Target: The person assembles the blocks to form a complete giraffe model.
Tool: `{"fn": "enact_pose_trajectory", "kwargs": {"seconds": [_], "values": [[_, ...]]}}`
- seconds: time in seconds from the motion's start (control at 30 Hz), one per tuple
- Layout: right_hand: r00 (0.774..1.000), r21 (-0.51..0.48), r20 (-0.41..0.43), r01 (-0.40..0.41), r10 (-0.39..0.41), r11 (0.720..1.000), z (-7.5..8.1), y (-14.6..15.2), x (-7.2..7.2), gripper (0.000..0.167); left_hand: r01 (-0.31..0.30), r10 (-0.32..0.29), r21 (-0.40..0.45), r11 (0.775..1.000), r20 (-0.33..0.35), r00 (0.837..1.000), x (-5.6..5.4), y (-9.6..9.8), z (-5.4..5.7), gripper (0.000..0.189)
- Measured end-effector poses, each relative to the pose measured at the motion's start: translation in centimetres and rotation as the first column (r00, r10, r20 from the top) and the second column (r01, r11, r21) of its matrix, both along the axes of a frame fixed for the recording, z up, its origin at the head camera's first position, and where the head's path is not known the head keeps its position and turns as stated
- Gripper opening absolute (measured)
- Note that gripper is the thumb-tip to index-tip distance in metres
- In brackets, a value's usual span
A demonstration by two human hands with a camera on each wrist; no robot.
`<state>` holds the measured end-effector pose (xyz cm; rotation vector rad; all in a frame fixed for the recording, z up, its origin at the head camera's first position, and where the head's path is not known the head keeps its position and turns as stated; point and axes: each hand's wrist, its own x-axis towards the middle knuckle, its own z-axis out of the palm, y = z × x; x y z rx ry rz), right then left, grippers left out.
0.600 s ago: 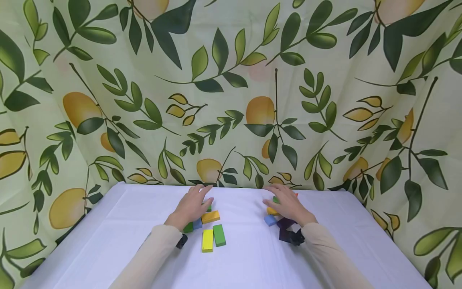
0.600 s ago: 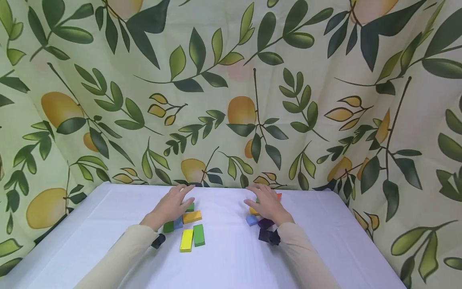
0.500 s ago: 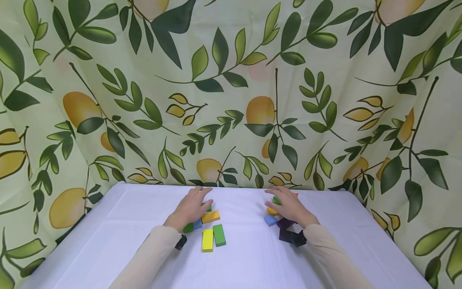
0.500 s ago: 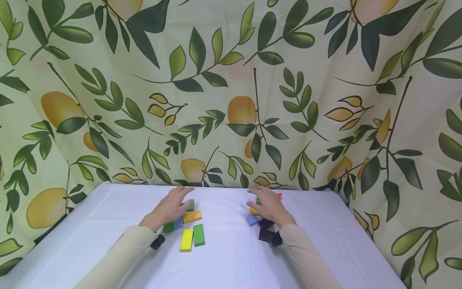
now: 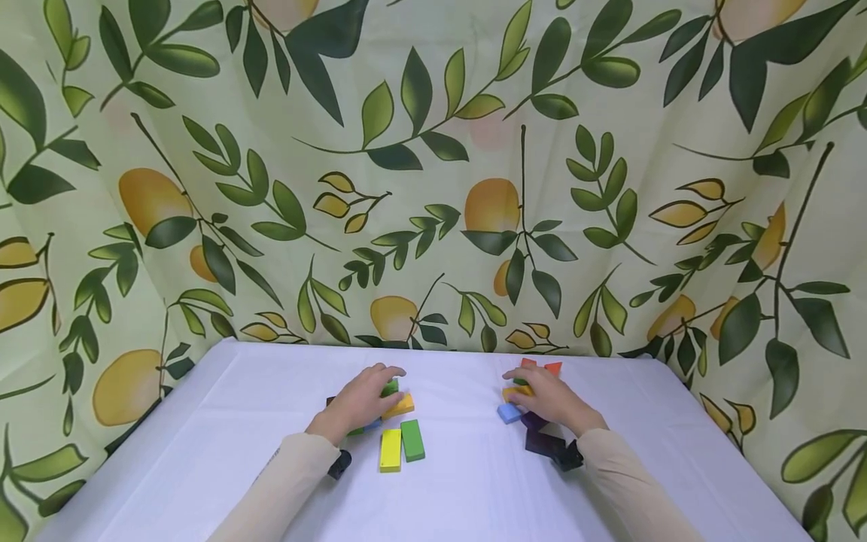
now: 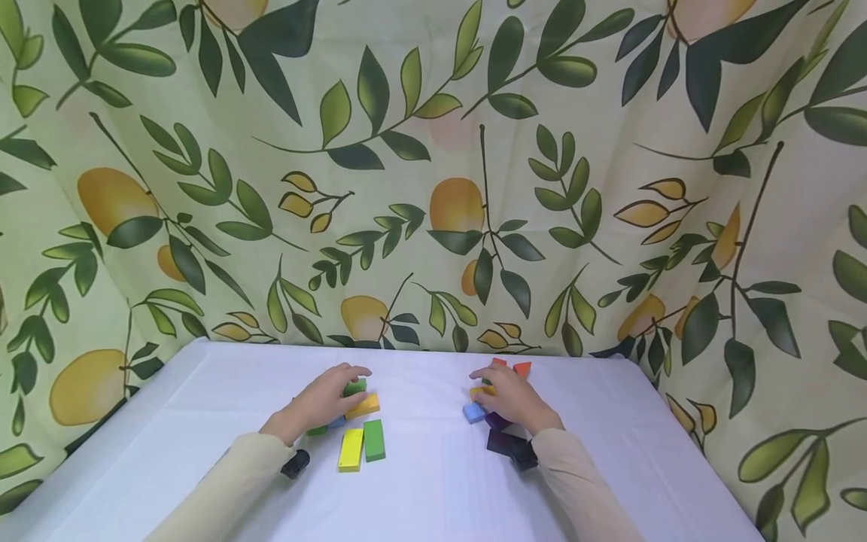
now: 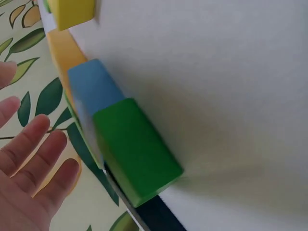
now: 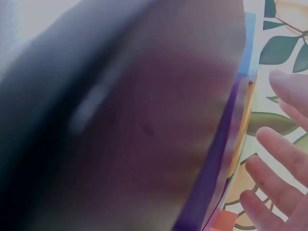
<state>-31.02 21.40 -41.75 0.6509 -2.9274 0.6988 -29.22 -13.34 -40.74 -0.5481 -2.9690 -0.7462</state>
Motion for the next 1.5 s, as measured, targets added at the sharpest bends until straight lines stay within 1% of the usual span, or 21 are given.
{"fn": "enact_pose_trajectory", "kwargs": {"seconds": [0.13, 0.3, 0.4, 0.5, 0.67, 0.8, 0.93, 1.03, 1.2, 1.33, 1.4, 1.5], "values": [[1.000, 0.019, 0.026, 0.009, -0.010, 1.000, -0.1, 0.2, 0.1, 0.033, 0.007, -0.007, -0.002, 1.000, 0.015, 1.000, 0.1, 0.1, -0.3, 0.039], [0.999, 0.063, 0.042, 0.006, -0.009, 0.998, -0.5, 0.4, -0.2, 0.031, 0.031, -0.030, -0.018, 0.999, 0.031, 0.999, -0.1, 0.2, -0.7, 0.040], [0.999, 0.076, 0.045, 0.010, -0.014, 0.997, -0.6, 0.4, -0.4, 0.032, 0.053, -0.052, -0.035, 0.998, 0.020, 0.998, -0.2, 0.2, -0.9, 0.038], [0.999, 0.088, 0.046, 0.021, -0.025, 0.996, -0.6, 0.4, -0.5, 0.034, 0.070, -0.071, -0.057, 0.996, -0.006, 0.997, -0.3, 0.3, -1.2, 0.036], [0.998, 0.104, 0.041, 0.038, -0.042, 0.994, -0.5, 0.3, -0.5, 0.034, 0.068, -0.070, -0.087, 0.994, -0.019, 0.997, -0.2, 0.5, -1.5, 0.033], [0.999, 0.095, 0.030, 0.018, -0.021, 0.995, -0.4, 0.3, -0.5, 0.034, 0.062, -0.065, -0.098, 0.993, -0.027, 0.997, -0.2, 0.6, -1.5, 0.031], [1.000, 0.085, 0.007, -0.010, 0.009, 0.996, -0.2, 0.4, -0.3, 0.035, 0.061, -0.065, -0.083, 0.995, -0.041, 0.997, -0.1, 0.5, -1.4, 0.031], [1.000, 0.080, -0.006, -0.021, 0.022, 0.997, 0.0, 0.3, -0.1, 0.036, 0.062, -0.065, -0.067, 0.996, -0.047, 0.997, -0.1, 0.5, -1.2, 0.031], [0.999, 0.065, -0.018, -0.030, 0.032, 0.997, 0.6, -0.4, 0.9, 0.037, 0.086, -0.087, -0.036, 0.996, -0.039, 0.995, 0.4, 1.0, -0.6, 0.032], [0.997, 0.072, -0.054, -0.057, 0.061, 0.996, 0.6, -1.2, 1.8, 0.037, 0.123, -0.124, -0.027, 0.992, -0.046, 0.991, 0.9, 1.7, -0.2, 0.031], [0.994, 0.071, -0.069, -0.078, 0.083, 0.994, 0.5, -1.6, 2.2, 0.037, 0.142, -0.144, -0.039, 0.989, -0.060, 0.988, 1.2, 2.1, -0.2, 0.032], [0.993, 0.070, -0.066, -0.091, 0.096, 0.993, 0.5, -2.2, 2.8, 0.037, 0.169, -0.173, -0.050, 0.984, -0.081, 0.982, 1.5, 2.6, -0.3, 0.032]]}}
